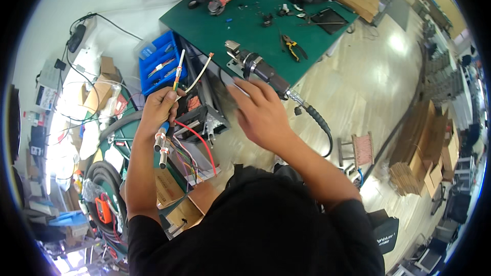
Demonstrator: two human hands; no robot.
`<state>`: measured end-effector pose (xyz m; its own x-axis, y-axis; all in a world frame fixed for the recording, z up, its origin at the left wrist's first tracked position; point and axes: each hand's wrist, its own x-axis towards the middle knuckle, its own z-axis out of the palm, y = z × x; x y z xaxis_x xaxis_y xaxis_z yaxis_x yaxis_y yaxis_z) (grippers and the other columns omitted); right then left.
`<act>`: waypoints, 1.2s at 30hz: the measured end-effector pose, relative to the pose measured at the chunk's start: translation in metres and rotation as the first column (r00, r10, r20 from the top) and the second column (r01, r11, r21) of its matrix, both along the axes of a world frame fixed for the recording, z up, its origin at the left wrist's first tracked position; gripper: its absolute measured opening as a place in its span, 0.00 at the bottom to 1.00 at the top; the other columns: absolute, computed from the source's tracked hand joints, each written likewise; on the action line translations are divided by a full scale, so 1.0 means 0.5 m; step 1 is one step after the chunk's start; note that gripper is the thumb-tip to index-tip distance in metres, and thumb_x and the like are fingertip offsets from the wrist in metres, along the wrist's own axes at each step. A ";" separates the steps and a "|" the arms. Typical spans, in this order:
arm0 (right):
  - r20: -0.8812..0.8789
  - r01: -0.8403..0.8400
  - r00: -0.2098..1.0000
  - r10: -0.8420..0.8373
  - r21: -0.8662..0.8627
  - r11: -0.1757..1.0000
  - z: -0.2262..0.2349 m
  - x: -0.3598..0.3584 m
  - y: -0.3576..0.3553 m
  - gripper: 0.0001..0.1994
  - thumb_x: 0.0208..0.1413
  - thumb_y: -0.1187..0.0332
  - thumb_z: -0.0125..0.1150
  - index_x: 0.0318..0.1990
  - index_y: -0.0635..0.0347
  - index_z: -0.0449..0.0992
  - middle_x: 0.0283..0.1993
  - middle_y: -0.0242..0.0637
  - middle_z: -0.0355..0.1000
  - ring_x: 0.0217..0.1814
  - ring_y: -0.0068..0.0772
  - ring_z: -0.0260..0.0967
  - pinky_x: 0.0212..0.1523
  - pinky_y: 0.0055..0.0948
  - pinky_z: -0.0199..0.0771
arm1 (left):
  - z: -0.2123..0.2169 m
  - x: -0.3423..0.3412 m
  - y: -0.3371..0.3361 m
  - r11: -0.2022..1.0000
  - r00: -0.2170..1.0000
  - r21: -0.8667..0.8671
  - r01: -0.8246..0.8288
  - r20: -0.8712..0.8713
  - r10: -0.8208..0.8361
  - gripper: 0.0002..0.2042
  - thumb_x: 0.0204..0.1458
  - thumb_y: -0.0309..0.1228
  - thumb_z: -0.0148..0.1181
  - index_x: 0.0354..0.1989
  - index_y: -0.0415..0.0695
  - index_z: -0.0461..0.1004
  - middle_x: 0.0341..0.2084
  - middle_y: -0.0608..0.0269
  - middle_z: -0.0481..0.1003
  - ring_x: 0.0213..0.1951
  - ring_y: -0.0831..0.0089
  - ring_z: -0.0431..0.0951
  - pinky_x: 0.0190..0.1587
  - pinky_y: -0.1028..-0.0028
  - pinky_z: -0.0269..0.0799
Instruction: The person assembles electronic components by stripping wire insulation, attaching connectors to a cable assembly, and using a hydraulic crimping tool to secure connections on a workbench.
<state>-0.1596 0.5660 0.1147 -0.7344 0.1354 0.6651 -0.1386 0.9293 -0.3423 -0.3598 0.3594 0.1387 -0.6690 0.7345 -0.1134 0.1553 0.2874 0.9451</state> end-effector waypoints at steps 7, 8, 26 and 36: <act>-0.019 -0.110 0.992 0.127 0.373 0.921 -0.014 -0.261 0.091 0.19 0.50 0.65 0.64 0.51 0.56 0.74 0.55 0.37 0.70 0.59 0.44 0.65 0.64 0.42 0.61 | 0.022 -0.021 0.043 0.994 0.994 -0.065 -0.089 0.059 0.093 0.18 0.65 0.41 0.51 0.41 0.36 0.78 0.16 0.72 0.65 0.16 0.84 0.64 0.18 0.81 0.63; 0.037 -0.162 0.987 0.159 0.346 0.924 -0.034 -0.279 0.093 0.17 0.51 0.64 0.64 0.48 0.55 0.74 0.51 0.36 0.72 0.57 0.43 0.66 0.64 0.43 0.61 | 0.024 -0.027 0.044 0.994 0.993 -0.049 -0.101 0.052 0.103 0.17 0.66 0.40 0.50 0.41 0.36 0.77 0.16 0.72 0.65 0.16 0.84 0.64 0.18 0.81 0.63; 0.255 0.158 0.697 0.671 -0.966 0.203 -0.228 -0.281 -0.037 0.14 0.59 0.58 0.58 0.45 0.58 0.75 0.37 0.45 0.76 0.39 0.48 0.75 0.38 0.41 0.74 | -0.104 -0.171 0.212 0.998 0.992 0.049 0.049 0.118 -0.054 0.17 0.68 0.41 0.46 0.33 0.40 0.66 0.18 0.67 0.67 0.21 0.79 0.68 0.29 0.78 0.67; 0.517 0.175 0.855 0.035 -0.352 0.919 -0.261 -0.225 0.092 0.16 0.53 0.62 0.65 0.47 0.59 0.76 0.44 0.45 0.74 0.49 0.48 0.73 0.49 0.41 0.73 | -0.131 -0.203 0.259 0.998 0.996 0.036 0.050 0.066 -0.052 0.16 0.67 0.41 0.47 0.32 0.40 0.67 0.16 0.69 0.63 0.21 0.82 0.64 0.24 0.78 0.60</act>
<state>-0.2723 0.6119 -0.0157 -0.9287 0.3593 0.0915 0.2110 0.7153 -0.6662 -0.4613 0.4890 0.0734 -0.6221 0.7719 -0.1311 0.1052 0.2483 0.9630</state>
